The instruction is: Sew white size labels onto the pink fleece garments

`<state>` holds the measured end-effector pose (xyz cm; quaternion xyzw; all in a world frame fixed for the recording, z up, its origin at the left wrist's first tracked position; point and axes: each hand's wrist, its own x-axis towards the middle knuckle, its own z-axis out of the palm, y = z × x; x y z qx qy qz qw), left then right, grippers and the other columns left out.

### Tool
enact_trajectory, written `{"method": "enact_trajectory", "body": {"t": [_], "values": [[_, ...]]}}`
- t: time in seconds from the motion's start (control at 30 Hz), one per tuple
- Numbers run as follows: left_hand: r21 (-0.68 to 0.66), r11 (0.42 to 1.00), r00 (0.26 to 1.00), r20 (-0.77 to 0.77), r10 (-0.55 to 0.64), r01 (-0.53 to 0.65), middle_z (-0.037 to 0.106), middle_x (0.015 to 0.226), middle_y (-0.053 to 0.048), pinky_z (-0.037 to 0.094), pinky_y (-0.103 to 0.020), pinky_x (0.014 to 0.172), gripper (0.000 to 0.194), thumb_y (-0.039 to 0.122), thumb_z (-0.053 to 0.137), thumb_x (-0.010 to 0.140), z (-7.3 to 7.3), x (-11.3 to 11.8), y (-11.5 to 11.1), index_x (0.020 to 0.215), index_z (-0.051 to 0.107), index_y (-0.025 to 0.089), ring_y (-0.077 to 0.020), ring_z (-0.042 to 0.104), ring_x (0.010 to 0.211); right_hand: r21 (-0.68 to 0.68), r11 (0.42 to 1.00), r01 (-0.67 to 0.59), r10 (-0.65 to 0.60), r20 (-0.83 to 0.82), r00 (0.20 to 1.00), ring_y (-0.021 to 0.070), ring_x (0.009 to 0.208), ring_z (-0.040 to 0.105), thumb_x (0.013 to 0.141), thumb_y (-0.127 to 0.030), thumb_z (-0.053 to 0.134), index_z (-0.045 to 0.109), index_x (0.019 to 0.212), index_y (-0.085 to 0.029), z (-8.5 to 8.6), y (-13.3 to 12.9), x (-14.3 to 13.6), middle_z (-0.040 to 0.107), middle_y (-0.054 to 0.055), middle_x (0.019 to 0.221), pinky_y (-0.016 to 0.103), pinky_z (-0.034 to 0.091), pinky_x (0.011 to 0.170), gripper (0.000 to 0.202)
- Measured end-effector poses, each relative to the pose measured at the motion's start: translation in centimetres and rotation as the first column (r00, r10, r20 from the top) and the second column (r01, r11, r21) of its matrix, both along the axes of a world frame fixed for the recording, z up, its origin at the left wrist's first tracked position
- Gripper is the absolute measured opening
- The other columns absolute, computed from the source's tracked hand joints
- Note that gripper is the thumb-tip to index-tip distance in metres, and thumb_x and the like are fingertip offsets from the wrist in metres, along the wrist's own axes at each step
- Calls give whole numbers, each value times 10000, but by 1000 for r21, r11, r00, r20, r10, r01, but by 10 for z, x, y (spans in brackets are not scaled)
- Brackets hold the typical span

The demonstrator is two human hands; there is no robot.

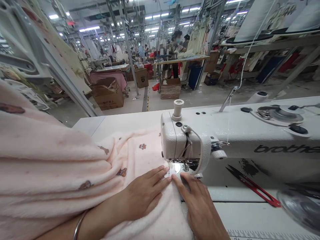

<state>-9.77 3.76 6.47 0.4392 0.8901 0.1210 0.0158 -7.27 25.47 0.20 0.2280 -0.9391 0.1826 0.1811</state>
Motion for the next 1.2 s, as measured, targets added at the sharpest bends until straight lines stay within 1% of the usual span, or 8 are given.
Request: {"method": "enact_trajectory", "body": {"t": [0.13, 0.27, 0.4, 0.53, 0.7, 0.87, 1.07, 1.2], "values": [[9, 1000, 1000, 7, 1, -1, 266, 1498, -133, 276, -389, 1151, 532, 173, 393, 917, 1, 0, 1, 1431, 265, 122, -227, 185, 1408, -6, 1000, 12, -12, -32, 999, 255, 1140, 400, 708, 150, 263, 420, 1337, -216, 1, 0, 0, 453, 89, 1243, 436, 386, 932, 744], [2, 1000, 1000, 16, 0, 0, 262, 1499, -136, 281, -381, 1148, 529, 180, 389, 919, 2, -1, 1, 1431, 267, 122, -225, 186, 1408, 10, 1000, 14, -13, -22, 1000, 251, 1152, 396, 702, 150, 267, 426, 1334, -212, 1, 0, 0, 456, 90, 1245, 430, 387, 946, 746], [-6, 1000, 1000, 19, 0, 0, 251, 1503, -134, 270, -398, 1151, 535, 187, 382, 921, 2, -1, 0, 1437, 252, 129, -227, 171, 1412, 56, 998, 12, -12, -10, 1000, 247, 1153, 407, 705, 137, 294, 426, 1343, -210, 2, 1, 0, 457, 99, 1244, 425, 390, 960, 739], [14, 1000, 1000, 26, 4, -4, 259, 1500, -136, 269, -392, 1154, 538, 178, 394, 913, 0, -1, 0, 1433, 262, 129, -230, 192, 1406, 96, 995, 25, -26, 4, 1000, 251, 1161, 407, 688, 147, 305, 440, 1338, -212, 2, 2, 1, 456, 101, 1244, 410, 396, 957, 755], [25, 1000, 1000, 22, -4, 3, 270, 1494, -137, 275, -393, 1150, 538, 179, 390, 912, -2, -1, 0, 1433, 262, 126, -225, 199, 1404, 57, 998, 24, -24, -4, 1000, 256, 1163, 394, 681, 165, 285, 438, 1336, -210, 2, 1, 1, 448, 97, 1255, 423, 387, 951, 770], [34, 999, 1000, 6, -10, 9, 263, 1494, -148, 264, -379, 1157, 523, 172, 387, 910, -4, -5, -4, 1419, 288, 110, -223, 190, 1407, 62, 997, 42, -44, 21, 999, 254, 1190, 373, 735, 149, 275, 439, 1334, -218, 5, -1, 0, 437, 86, 1292, 415, 376, 956, 721], [27, 999, 1000, -12, -20, 20, 240, 1504, -141, 246, -382, 1164, 510, 178, 384, 915, -5, -11, -6, 1413, 298, 108, -220, 167, 1413, 1, 1000, 31, -31, 7, 999, 248, 1204, 370, 791, 108, 270, 410, 1358, -251, 3, -3, -4, 434, 62, 1327, 416, 366, 963, 685], [16, 1000, 1000, -9, -5, 5, 223, 1512, -124, 233, -371, 1170, 506, 184, 380, 919, -6, -10, -6, 1414, 299, 112, -209, 147, 1418, 4, 1000, 27, -27, -7, 1000, 244, 1186, 386, 775, 113, 275, 412, 1357, -260, 1, -4, -5, 449, 55, 1315, 410, 375, 947, 705]]}}
